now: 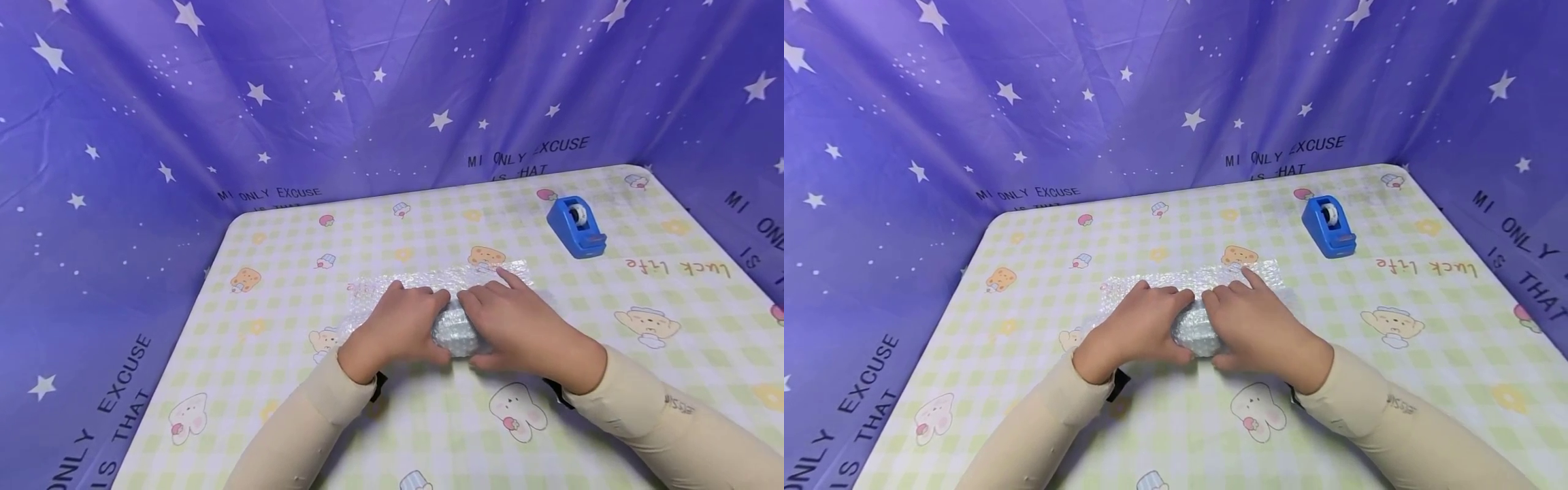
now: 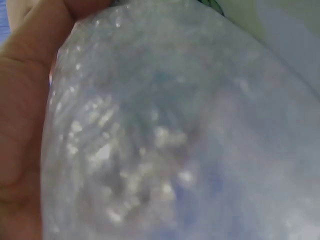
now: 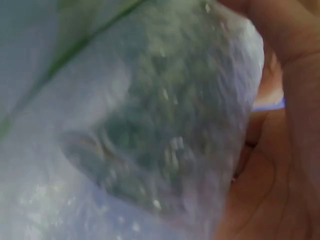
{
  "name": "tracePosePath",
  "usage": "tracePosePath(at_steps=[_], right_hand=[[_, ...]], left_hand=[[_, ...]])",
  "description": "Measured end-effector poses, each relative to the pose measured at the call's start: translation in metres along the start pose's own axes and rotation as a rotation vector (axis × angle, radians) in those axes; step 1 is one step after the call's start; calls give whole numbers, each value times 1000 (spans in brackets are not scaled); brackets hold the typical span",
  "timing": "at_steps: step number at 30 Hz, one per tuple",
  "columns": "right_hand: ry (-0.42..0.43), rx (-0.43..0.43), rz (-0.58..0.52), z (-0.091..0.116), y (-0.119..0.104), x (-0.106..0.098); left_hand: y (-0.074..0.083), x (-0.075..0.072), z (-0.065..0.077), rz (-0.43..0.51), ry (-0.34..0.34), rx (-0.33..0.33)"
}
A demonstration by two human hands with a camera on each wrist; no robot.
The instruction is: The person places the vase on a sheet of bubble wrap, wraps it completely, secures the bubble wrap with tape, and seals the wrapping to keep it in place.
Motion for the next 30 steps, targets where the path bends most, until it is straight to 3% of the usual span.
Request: tracePosePath(at_steps=[7, 18, 26, 30], right_hand=[[48, 21, 56, -2, -5, 7], [50, 30, 27, -2, -1, 10], [63, 23, 35, -2, -3, 10], [67, 32, 53, -2, -4, 10]], left_hand=[[-4, -4, -4, 71, -34, -13], [-5, -4, -3, 80, -47, -56], [-10, 0, 4, 235, -194, -178], [-11, 0, 5, 292, -225, -217]])
Point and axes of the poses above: each hand's wrist, its own z-axis away from the middle knuckle, its own x-axis out of the palm, y = z × x, the point moved 3 cm from there along -z, towards the middle knuckle, and after that the axes turned 7 degrees about x, right-handed, at the moved point
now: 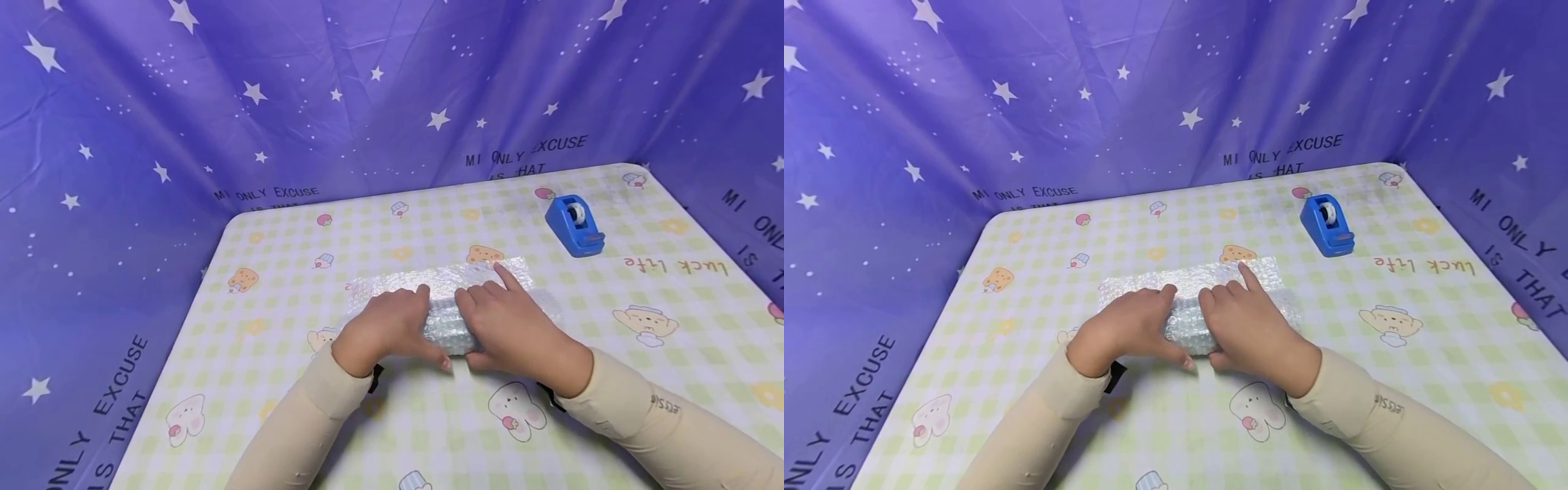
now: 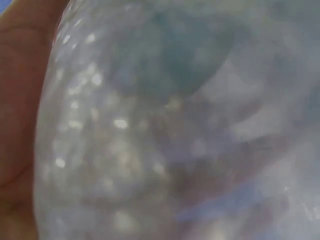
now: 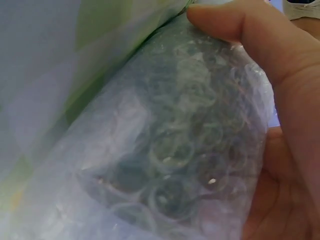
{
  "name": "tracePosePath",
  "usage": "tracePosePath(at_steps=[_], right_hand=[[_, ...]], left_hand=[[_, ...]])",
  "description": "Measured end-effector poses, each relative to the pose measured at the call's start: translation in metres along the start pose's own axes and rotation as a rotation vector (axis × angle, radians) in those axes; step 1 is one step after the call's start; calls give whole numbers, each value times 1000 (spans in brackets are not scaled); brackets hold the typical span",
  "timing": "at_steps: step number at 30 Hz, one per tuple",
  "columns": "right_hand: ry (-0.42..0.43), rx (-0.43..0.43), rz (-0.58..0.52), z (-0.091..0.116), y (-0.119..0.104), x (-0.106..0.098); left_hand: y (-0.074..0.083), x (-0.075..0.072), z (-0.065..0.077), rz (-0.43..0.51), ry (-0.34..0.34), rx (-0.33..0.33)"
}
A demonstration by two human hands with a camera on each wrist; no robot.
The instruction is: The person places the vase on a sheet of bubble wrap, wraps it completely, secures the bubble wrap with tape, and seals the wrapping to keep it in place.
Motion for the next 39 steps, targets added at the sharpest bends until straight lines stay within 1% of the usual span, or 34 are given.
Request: tracePosePath(at_steps=[2, 4, 9, 14, 16, 19, 21, 24, 26, 30, 35, 39], right_hand=[[4, 3, 11, 0, -1, 0], [12, 5, 24, 0, -1, -1], [40, 8, 38, 1, -1, -3], [46, 4, 26, 2, 2, -2], [41, 1, 14, 1, 3, -1], [37, -4, -14, 0, 5, 1], [39, -11, -34, -1, 6, 2], [44, -25, -55, -3, 8, 2], [42, -33, -65, -4, 8, 2], [21, -29, -100, -6, 11, 2], [-2, -17, -150, -6, 15, -1], [-14, -15, -161, -6, 17, -1]], left_hand=[[-1, 0, 1, 14, -4, -16], [-1, -1, 1, 5, -2, -30], [-1, -3, 1, -70, 26, -39], [2, -4, 1, -178, 48, -10], [3, -4, 1, -241, 63, 3], [7, -3, 1, -337, 101, 30], [11, -2, 1, -392, 130, 61], [17, 0, 1, -440, 182, 110], [20, 0, 2, -464, 217, 131], [25, 0, 2, -488, 272, 140], [25, 0, 2, -472, 294, 157], [26, 0, 1, -470, 303, 174]])
Point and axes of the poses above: each hand's wrist, its own z-axis away from the middle knuckle, its own x-axis out of the palm, y = z × x, the point moved 3 cm from there along -z, towards the middle knuckle, and after that the axes turned 7 degrees about x, right-handed, at the moved point
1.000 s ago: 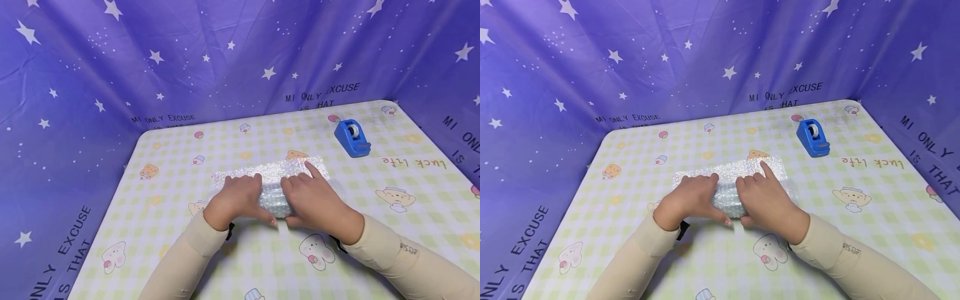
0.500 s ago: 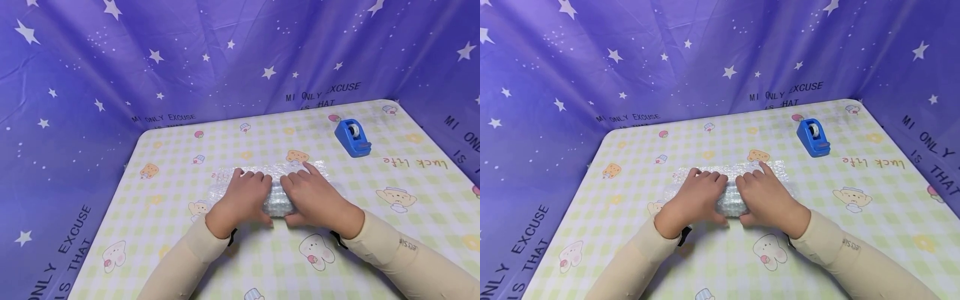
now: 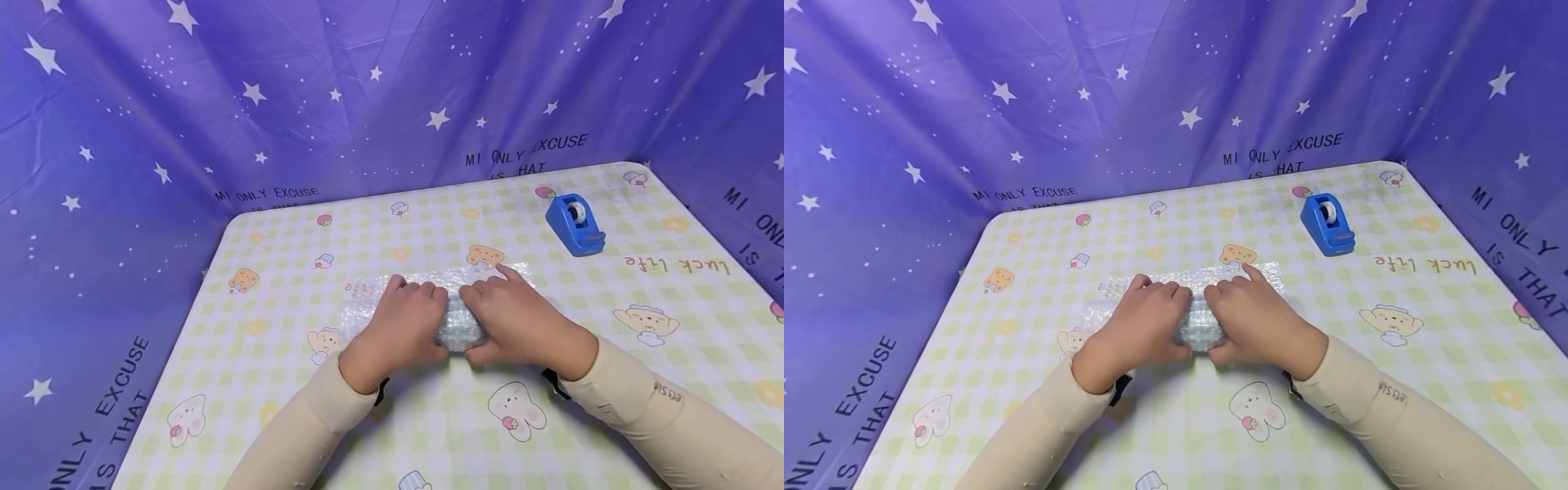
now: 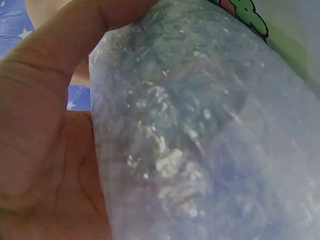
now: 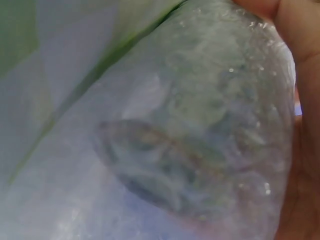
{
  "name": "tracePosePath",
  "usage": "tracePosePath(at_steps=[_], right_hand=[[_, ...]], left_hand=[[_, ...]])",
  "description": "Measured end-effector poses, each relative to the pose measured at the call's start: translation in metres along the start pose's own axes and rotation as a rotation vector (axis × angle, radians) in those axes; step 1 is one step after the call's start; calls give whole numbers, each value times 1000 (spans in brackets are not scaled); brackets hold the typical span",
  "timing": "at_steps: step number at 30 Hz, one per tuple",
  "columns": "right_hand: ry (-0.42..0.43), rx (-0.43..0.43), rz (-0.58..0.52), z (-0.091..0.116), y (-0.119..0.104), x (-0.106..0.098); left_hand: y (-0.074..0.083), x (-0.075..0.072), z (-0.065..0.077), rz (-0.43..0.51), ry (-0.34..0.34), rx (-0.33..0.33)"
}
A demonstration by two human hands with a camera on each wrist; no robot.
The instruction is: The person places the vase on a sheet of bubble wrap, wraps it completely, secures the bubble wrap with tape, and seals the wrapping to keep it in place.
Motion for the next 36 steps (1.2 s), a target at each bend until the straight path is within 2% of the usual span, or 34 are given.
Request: tracePosePath(at_steps=[5, 12, 24, 36], right_hand=[[-10, 8, -13, -1, 4, 4], [-14, 3, -25, -1, 5, 7], [-25, 24, 30, 2, 3, 5], [-72, 35, 90, 5, 1, 4]], left_hand=[[4, 0, 2, -34, 35, 21], [5, 2, 3, -68, 58, 19], [-4, 2, -2, 20, 50, 55], [-7, 5, -4, 28, 58, 80]])
Point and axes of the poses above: each hand's wrist, its own z-axis away from the middle knuckle, its own x-axis out of the palm, y = z × x, the point moved 3 cm from there along -z, towards the middle knuckle, and after that the axes turned 7 degrees about x, right-handed, at the moved point
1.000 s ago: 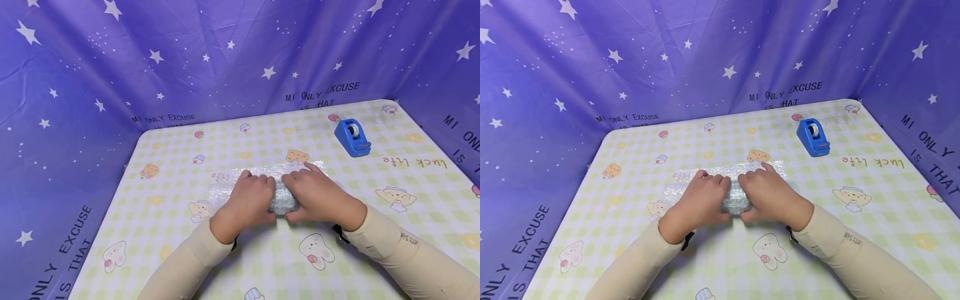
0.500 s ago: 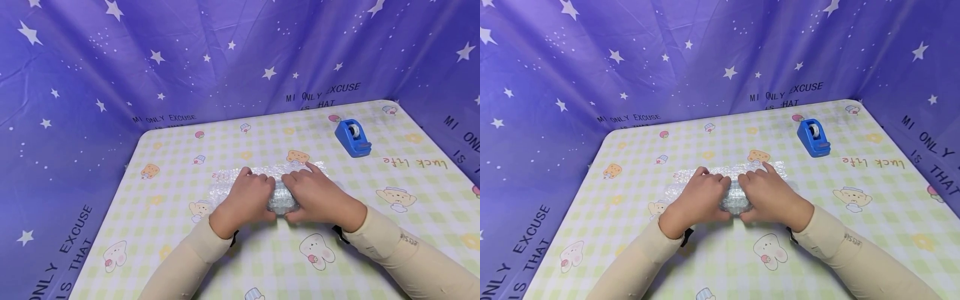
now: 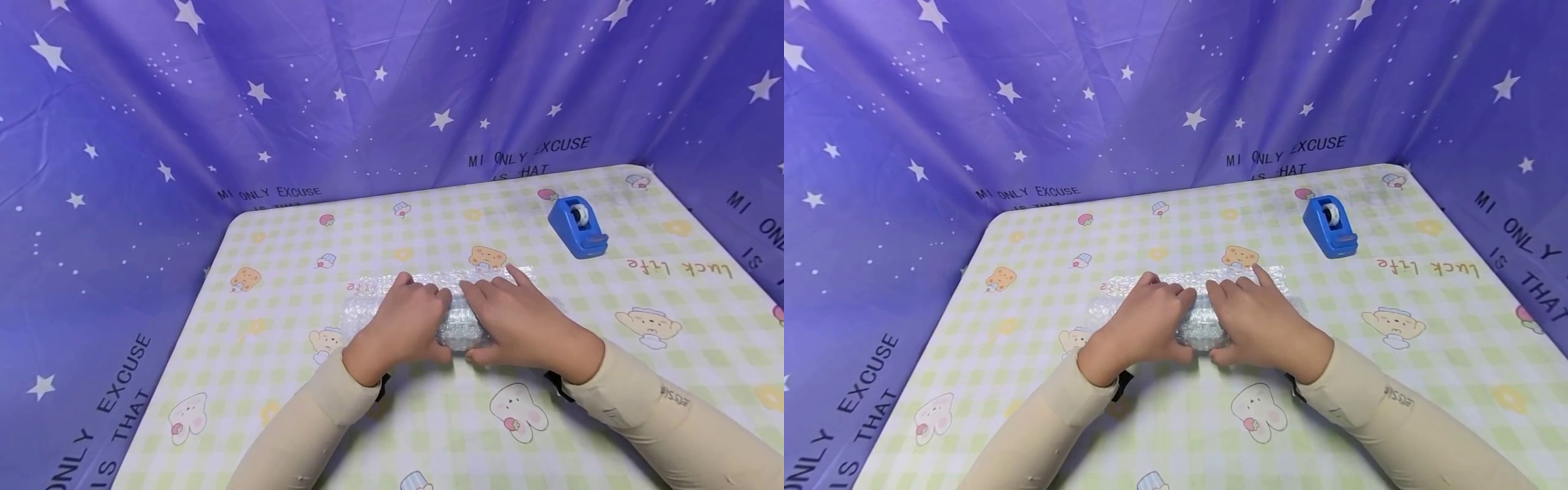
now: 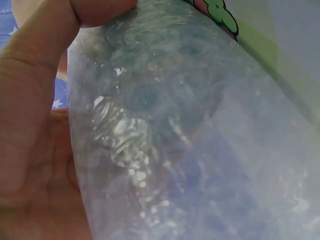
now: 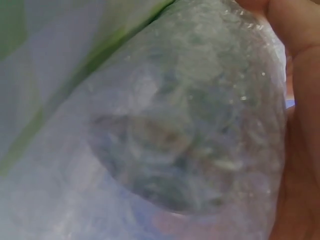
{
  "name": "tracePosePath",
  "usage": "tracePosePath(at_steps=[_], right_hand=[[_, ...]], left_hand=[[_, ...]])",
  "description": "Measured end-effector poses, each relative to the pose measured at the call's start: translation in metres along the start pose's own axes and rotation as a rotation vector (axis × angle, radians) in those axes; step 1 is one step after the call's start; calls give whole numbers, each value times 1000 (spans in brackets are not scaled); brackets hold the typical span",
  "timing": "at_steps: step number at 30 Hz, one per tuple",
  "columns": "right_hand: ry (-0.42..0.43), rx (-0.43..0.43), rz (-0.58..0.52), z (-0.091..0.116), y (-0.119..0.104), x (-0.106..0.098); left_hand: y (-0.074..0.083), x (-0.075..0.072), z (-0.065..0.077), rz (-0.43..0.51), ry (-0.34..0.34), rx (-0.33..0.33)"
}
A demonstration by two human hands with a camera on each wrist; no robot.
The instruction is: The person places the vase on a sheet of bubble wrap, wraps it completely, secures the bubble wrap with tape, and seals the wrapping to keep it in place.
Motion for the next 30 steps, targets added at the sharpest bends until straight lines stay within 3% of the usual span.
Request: tracePosePath(at_steps=[18, 30], right_hand=[[35, -45, -1, 3, 0, -5], [13, -36, -3, 5, -4, -10]], left_hand=[[-4, 2, 0, 63, -57, -2], [-7, 5, 0, 110, -68, -5]])
Point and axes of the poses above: each hand's wrist, its own z-axis away from the middle knuckle, its own x-axis out of the palm, y = z × x, the point moved 3 cm from there along -z, towards the middle knuckle, and after that the axes turned 7 degrees about x, right-handed, at the moved point
